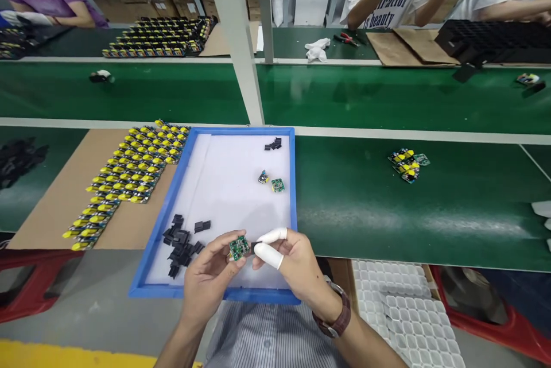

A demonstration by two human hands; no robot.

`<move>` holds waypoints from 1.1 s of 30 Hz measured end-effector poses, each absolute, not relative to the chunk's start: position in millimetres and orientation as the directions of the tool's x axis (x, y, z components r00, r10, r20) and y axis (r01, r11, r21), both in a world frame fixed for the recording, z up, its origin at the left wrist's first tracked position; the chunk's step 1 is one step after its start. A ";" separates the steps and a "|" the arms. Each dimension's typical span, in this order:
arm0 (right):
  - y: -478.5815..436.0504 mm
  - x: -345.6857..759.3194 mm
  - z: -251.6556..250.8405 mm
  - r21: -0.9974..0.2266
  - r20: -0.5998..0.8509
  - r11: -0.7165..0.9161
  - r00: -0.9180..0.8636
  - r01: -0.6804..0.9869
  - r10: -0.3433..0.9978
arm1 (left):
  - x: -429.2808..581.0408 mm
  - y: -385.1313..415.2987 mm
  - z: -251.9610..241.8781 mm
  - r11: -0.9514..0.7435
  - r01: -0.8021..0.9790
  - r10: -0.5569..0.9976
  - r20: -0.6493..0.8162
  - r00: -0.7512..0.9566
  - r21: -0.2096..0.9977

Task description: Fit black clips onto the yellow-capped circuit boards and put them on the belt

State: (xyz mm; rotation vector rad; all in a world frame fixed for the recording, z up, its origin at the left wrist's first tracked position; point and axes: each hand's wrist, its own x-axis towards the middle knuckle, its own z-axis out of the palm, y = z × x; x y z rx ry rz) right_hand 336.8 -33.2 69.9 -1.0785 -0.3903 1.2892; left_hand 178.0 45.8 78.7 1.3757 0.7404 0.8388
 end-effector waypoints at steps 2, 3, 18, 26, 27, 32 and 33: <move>-32.0 333.4 71.5 -0.822 -0.278 -0.058 0.312 -0.566 0.909 | 178.5 45.9 77.6 -0.036 -0.088 0.860 0.076 0.505 0.995; -31.0 332.2 72.2 -0.825 -0.260 -0.041 0.315 -0.563 0.913 | 178.9 45.9 77.0 -0.058 -0.098 0.860 0.100 0.501 0.993; -30.9 334.6 69.3 -0.494 -0.465 -0.212 0.050 -0.843 0.884 | 180.4 35.3 87.1 -0.546 0.146 0.730 0.383 0.567 0.825; -36.8 341.0 64.8 -0.445 -0.462 -0.316 -0.087 -0.838 0.882 | 181.8 27.0 100.4 -0.623 0.092 0.658 0.456 0.600 0.777; -37.3 341.6 63.2 -0.466 -0.455 -0.315 -0.082 -0.827 0.887 | 181.6 25.7 101.2 -0.622 0.095 0.659 0.454 0.600 0.777; -39.7 343.8 61.9 -0.607 -0.389 -0.240 0.020 -0.758 0.921 | 179.4 20.2 101.5 -0.657 0.173 0.662 0.452 0.598 0.733; -39.9 343.8 63.0 -0.651 -0.368 -0.204 0.068 -0.731 0.927 | 179.0 20.0 101.3 -0.663 0.194 0.663 0.448 0.600 0.723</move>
